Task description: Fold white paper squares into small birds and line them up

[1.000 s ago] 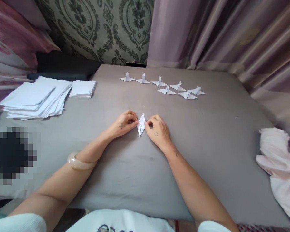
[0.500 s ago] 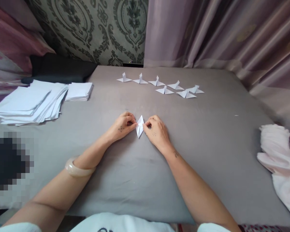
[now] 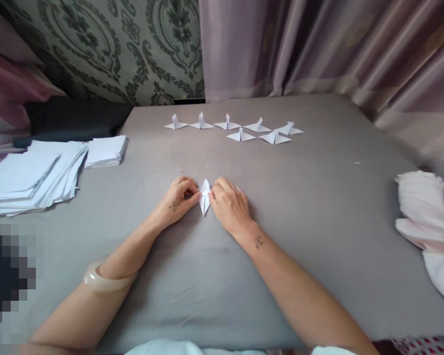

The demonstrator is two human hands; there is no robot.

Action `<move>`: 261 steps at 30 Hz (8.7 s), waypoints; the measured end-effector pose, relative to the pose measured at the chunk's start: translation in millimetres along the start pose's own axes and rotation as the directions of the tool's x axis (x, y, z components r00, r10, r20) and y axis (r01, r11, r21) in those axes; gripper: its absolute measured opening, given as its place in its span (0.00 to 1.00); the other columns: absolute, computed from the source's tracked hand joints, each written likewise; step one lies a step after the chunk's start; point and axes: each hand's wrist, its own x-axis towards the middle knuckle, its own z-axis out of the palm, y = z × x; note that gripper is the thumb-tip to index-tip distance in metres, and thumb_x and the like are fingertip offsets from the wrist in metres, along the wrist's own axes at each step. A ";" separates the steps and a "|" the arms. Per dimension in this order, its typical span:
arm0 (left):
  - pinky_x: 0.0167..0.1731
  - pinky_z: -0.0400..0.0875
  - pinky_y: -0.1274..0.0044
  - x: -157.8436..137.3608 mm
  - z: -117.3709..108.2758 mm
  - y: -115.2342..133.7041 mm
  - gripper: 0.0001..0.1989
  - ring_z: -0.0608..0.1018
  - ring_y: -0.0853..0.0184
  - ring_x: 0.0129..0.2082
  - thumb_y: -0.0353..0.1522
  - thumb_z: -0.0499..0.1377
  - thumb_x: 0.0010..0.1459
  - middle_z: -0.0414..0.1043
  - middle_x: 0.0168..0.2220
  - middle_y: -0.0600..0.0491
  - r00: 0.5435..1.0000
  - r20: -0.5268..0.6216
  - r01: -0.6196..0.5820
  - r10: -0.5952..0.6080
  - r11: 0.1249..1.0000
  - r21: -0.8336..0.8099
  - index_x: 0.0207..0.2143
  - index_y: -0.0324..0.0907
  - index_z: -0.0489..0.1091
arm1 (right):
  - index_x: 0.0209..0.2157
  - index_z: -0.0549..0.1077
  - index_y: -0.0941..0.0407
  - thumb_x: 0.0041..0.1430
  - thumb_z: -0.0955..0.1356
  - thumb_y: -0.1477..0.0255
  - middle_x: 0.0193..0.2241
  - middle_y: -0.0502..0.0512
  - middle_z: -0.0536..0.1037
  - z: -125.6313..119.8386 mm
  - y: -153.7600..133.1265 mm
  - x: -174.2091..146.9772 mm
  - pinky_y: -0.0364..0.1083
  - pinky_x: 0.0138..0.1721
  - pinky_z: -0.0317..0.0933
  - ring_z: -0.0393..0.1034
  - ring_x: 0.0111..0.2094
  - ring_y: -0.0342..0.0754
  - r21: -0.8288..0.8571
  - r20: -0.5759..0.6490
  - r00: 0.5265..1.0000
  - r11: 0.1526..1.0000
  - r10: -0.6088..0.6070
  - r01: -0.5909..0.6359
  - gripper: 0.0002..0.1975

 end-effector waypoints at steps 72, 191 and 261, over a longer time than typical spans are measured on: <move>0.39 0.67 0.72 -2.0 12.0 7.4 0.09 0.72 0.62 0.38 0.37 0.61 0.58 0.71 0.36 0.49 0.996 -0.092 0.038 -0.021 0.981 0.189 0.37 0.41 0.72 | 0.39 0.78 0.53 0.58 0.61 0.78 0.42 0.55 0.78 -13.8 -3.1 -4.6 0.49 0.34 0.64 0.72 0.42 0.52 -0.199 0.163 0.964 0.949 -0.212 0.242 0.16; 0.30 0.64 0.81 -11.5 -5.2 37.2 0.11 0.72 0.75 0.28 0.34 0.70 0.47 0.74 0.27 0.53 0.957 0.223 0.273 -0.185 0.314 -0.909 0.34 0.39 0.80 | 0.34 0.77 0.54 0.52 0.71 0.61 0.30 0.53 0.80 -11.5 -4.5 -0.1 0.47 0.38 0.64 0.73 0.34 0.49 0.894 0.445 0.889 0.004 0.106 -0.447 0.12; 0.29 0.65 0.79 -15.1 -2.9 36.3 0.13 0.72 0.71 0.27 0.38 0.69 0.47 0.74 0.27 0.53 0.968 0.126 0.241 -0.217 0.664 -0.708 0.26 0.37 0.76 | 0.36 0.77 0.54 0.53 0.71 0.62 0.35 0.54 0.78 -12.3 -11.4 -3.2 0.47 0.42 0.64 0.71 0.37 0.46 0.793 0.100 0.973 0.573 0.208 -0.205 0.12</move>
